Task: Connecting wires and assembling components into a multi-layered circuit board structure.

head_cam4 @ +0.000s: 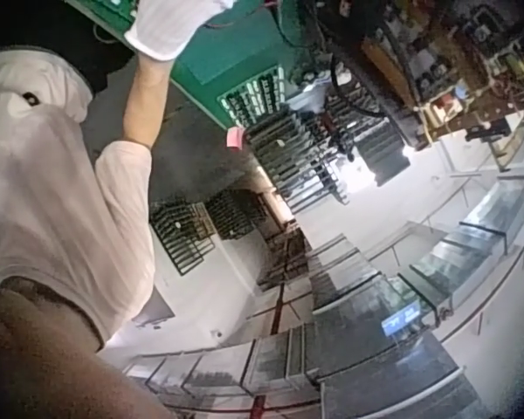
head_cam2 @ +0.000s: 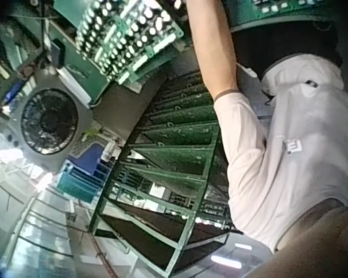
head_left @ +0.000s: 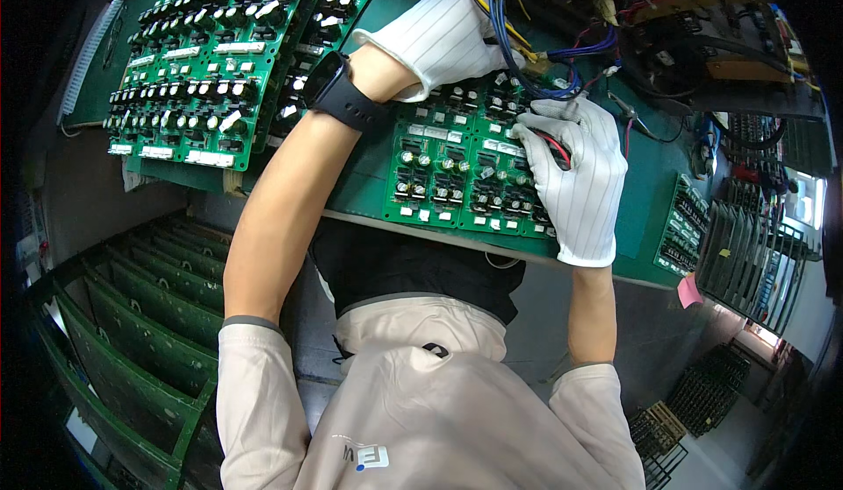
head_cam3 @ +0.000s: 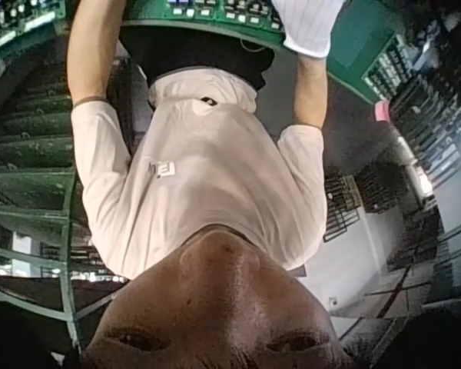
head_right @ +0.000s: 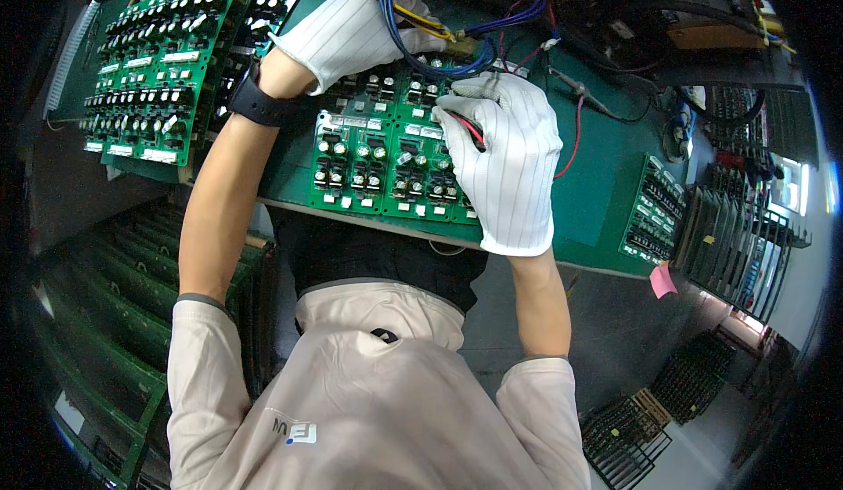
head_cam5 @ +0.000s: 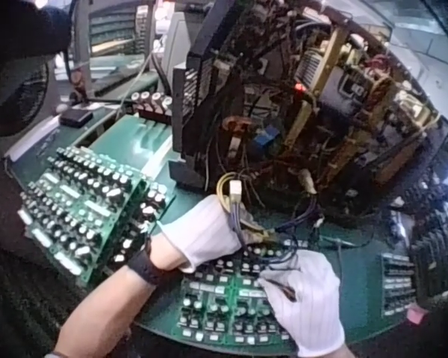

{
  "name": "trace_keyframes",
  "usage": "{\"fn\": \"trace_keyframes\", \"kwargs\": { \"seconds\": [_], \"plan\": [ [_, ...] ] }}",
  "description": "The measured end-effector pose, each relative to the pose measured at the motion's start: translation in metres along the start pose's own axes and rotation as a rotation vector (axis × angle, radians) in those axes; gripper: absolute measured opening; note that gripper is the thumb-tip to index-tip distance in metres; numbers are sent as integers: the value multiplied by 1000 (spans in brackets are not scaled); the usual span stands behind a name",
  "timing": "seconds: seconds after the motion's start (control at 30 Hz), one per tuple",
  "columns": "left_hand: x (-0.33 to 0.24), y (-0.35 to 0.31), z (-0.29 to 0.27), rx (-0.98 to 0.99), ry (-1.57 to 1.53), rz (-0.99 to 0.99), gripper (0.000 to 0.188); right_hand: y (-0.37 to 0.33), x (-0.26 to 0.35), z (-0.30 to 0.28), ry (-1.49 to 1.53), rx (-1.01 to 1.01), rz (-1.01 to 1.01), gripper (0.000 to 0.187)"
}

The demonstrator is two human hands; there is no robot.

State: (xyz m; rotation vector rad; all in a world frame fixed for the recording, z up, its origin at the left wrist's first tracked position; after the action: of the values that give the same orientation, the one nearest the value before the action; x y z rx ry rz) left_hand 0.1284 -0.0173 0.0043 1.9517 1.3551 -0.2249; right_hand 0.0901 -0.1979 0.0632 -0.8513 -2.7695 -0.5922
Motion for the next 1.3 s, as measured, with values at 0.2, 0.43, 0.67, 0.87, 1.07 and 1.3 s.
{"fn": "trace_keyframes", "kwargs": {
  "seconds": [0.2, 0.43, 0.67, 0.87, 1.07, 1.3],
  "plan": [
    [8, 2, 10, 44, 49, -5, 33, -8, -4, 6, -18, -50, -51, 18],
    [-7, -4, -4, 19, -2, 15, 27, -14, 2, 6, -62, -105, -108, 20],
    [-18, 3, -19, 51, -23, -70, 30, -5, 4, -5, -39, 1, -57, 22],
    [-4, 1, -10, 127, -2, -94, 32, -1, -1, 5, -39, -52, -90, 21],
    [-4, -2, -4, 123, 58, 38, 32, -8, 1, 7, -48, -58, -83, 19],
    [-9, -1, -4, 200, -128, -165, 24, -14, -8, 6, -25, -58, -84, 21]
  ]
}}
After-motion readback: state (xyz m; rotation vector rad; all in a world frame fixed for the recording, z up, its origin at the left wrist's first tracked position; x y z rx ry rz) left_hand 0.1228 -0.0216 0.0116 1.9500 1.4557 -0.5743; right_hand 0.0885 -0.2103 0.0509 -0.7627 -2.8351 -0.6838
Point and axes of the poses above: each hand's wrist, its own y-axis towards the middle knuckle, its own z-axis out of the palm, x = y × z, the point moved 6 cm from there along y, towards the middle knuckle, and after that the axes turned 8 degrees about x, right-handed, at the moved point
